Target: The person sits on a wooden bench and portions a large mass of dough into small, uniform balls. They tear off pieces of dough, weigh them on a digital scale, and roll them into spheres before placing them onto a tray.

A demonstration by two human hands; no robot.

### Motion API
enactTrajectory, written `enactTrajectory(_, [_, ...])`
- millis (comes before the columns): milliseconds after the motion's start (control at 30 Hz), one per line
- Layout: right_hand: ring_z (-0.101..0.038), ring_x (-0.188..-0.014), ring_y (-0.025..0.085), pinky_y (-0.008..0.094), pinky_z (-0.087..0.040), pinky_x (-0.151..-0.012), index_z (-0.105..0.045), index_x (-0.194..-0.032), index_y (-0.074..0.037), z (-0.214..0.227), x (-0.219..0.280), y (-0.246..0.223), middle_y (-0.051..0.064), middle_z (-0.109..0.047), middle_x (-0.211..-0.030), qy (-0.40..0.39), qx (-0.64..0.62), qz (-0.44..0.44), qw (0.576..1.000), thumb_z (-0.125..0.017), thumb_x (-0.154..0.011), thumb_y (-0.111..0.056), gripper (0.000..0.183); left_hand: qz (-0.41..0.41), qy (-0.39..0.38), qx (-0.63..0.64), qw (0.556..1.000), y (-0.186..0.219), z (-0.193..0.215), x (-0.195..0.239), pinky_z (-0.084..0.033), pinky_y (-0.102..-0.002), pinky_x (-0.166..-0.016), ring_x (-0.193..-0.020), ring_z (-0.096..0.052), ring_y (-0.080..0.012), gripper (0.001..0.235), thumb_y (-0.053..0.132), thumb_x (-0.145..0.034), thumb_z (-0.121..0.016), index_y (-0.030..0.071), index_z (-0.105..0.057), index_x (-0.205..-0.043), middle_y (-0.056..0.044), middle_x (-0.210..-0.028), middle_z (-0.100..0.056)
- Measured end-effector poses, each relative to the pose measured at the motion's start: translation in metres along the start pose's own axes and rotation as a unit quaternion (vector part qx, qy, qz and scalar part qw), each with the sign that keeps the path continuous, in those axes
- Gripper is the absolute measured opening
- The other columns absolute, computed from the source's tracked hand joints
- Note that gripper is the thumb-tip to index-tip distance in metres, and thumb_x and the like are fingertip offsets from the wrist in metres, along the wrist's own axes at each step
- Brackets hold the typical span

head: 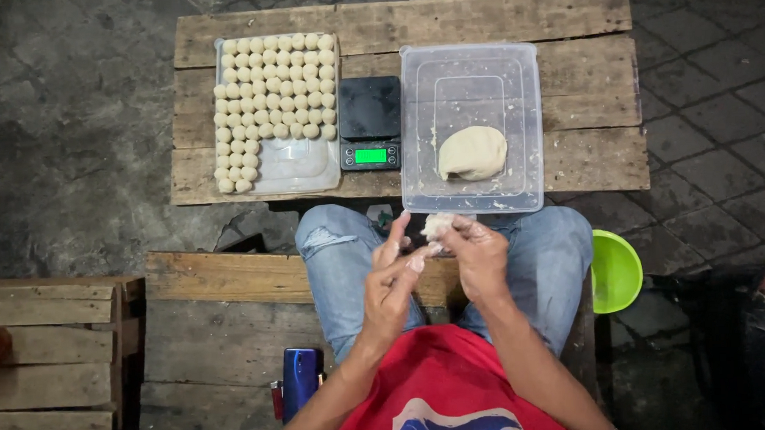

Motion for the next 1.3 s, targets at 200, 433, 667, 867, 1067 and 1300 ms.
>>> enactTrajectory(200, [-0.077,-0.072,0.028,0.035,-0.064,-0.053,-0.074,-0.104,0.002,-0.01,0.016,-0.009,0.017,-0.077,-0.093,-0.028,-0.123,-0.091,0.988,-0.077,-0.088,0.001,0.017,0.003,0.118,-0.056,0.991,-0.029,0.016,-0.016,-0.054,-0.034,-0.098,-0.112,-0.069,-0.0227,0.039,0.015,-0.089,-0.08,0.01,-0.074,-0.127,-0.011,-0.123,-0.074])
enactTrajectory(433, [-0.068,-0.094,0.014,0.025,-0.062,-0.064,-0.069,-0.129,0.001,-0.018,0.023,-0.026,0.012,-0.073,-0.121,-0.041,0.037,0.011,0.998,-0.071,-0.097,-0.009,0.033,0.111,0.125,0.063,0.984,-0.067,-0.002,-0.025,-0.059,-0.03,-0.085,-0.098,-0.067,-0.0127,0.036,0.013,-0.087,-0.084,0.003,-0.076,-0.122,-0.013,-0.106,-0.077])
enactTrajectory(667, [-0.069,-0.1,0.017,0.027,-0.061,-0.059,-0.067,-0.127,0.006,-0.026,0.025,-0.034,0.014,-0.065,-0.141,-0.113,0.008,-0.01,0.993,-0.061,-0.099,-0.015,0.036,0.166,0.142,0.099,0.971,-0.089,0.006,-0.026,-0.062,-0.027,-0.07,-0.086,-0.071,-0.0129,0.026,0.011,-0.084,-0.086,0.003,-0.079,-0.108,-0.01,-0.097,-0.078])
enactTrajectory(867, [-0.067,-0.088,0.006,0.018,-0.057,-0.059,-0.073,-0.127,-0.005,-0.022,0.021,-0.042,0.005,-0.073,-0.126,-0.09,0.094,0.079,0.988,-0.073,-0.094,-0.012,0.034,0.17,0.136,0.134,0.967,-0.083,0.004,-0.027,-0.062,-0.027,-0.075,-0.085,-0.071,-0.0122,0.025,0.007,-0.088,-0.08,0.001,-0.072,-0.111,-0.009,-0.094,-0.075])
enactTrajectory(1067, [-0.07,-0.062,0.015,0.023,-0.059,-0.045,-0.078,-0.106,0.003,0.008,-0.001,-0.002,0.014,-0.077,-0.089,-0.052,0.08,0.054,0.994,-0.084,-0.084,-0.002,0.023,0.148,0.084,0.093,0.981,-0.069,0.006,-0.037,-0.064,-0.028,-0.08,-0.093,-0.072,-0.0129,0.026,0.005,-0.088,-0.08,0.0,-0.075,-0.113,-0.014,-0.107,-0.079])
enactTrajectory(1300, [-0.07,-0.062,0.016,0.024,-0.061,-0.046,-0.075,-0.109,0.005,0.011,-0.004,0.003,0.015,-0.077,-0.089,-0.048,0.05,0.022,0.997,-0.08,-0.089,-0.003,0.023,0.142,0.078,0.105,0.981,-0.083,0.003,-0.041,-0.064,-0.03,-0.086,-0.101,-0.066,-0.0137,0.045,0.006,-0.083,-0.085,-0.003,-0.071,-0.125,-0.012,-0.115,-0.074])
Point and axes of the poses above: each hand's wrist, its own x-axis away from the middle knuckle, its own z-axis out of the back of the hand, y = z × x, the point moved 7 cm from there along -x, towards the middle knuckle
